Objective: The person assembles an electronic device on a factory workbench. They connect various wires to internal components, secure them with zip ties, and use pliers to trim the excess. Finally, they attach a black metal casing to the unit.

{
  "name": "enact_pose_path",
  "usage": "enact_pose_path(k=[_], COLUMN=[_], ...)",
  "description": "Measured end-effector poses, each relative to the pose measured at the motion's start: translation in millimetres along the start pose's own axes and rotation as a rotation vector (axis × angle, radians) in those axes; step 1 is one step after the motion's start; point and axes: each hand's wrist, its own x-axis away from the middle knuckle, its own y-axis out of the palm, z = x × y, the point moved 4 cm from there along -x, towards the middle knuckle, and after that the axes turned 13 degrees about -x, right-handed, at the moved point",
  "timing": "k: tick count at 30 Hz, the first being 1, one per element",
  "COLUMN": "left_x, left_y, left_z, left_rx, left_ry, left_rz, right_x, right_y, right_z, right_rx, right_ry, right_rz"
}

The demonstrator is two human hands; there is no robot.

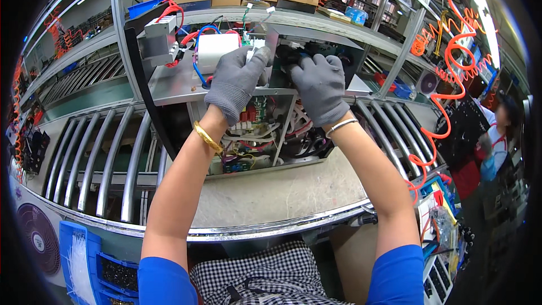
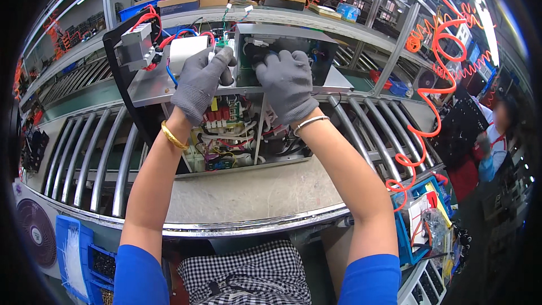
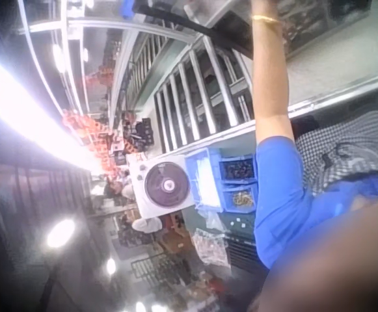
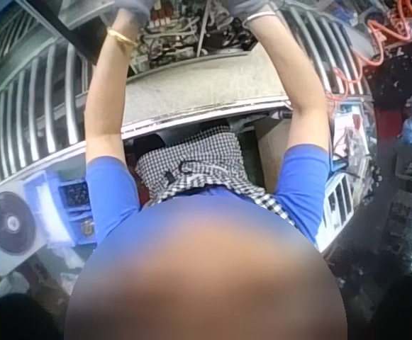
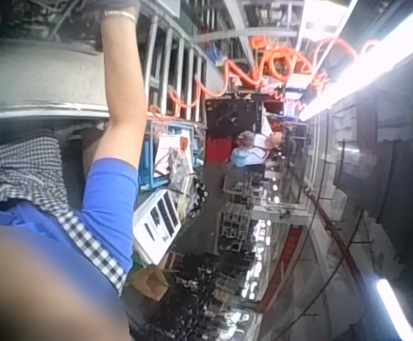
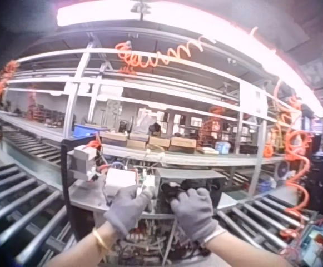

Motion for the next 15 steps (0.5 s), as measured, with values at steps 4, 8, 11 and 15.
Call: enact_pose_path(k=[4,8,11,15], left_x=[-5,0,-1,-7], left_y=[0,-2,-5,-4], left_z=[-2,4,-1,-11], left_rx=[-0.023,-0.015,-0.07,-0.129], left_ry=[-0.069,-0.075,-0.104,-0.064], left_rz=[0.023,0.03,0.031,0.066], right_x=[-1,1,9,13], right_y=[2,-4,-29,-38], right_z=[-1,1,7,31], right_rx=[-0.011,-0.085,-0.293,-0.449], right_ry=[0.031,0.042,0.149,0.258], right_rz=[-0.008,0.028,0.199,0.366])
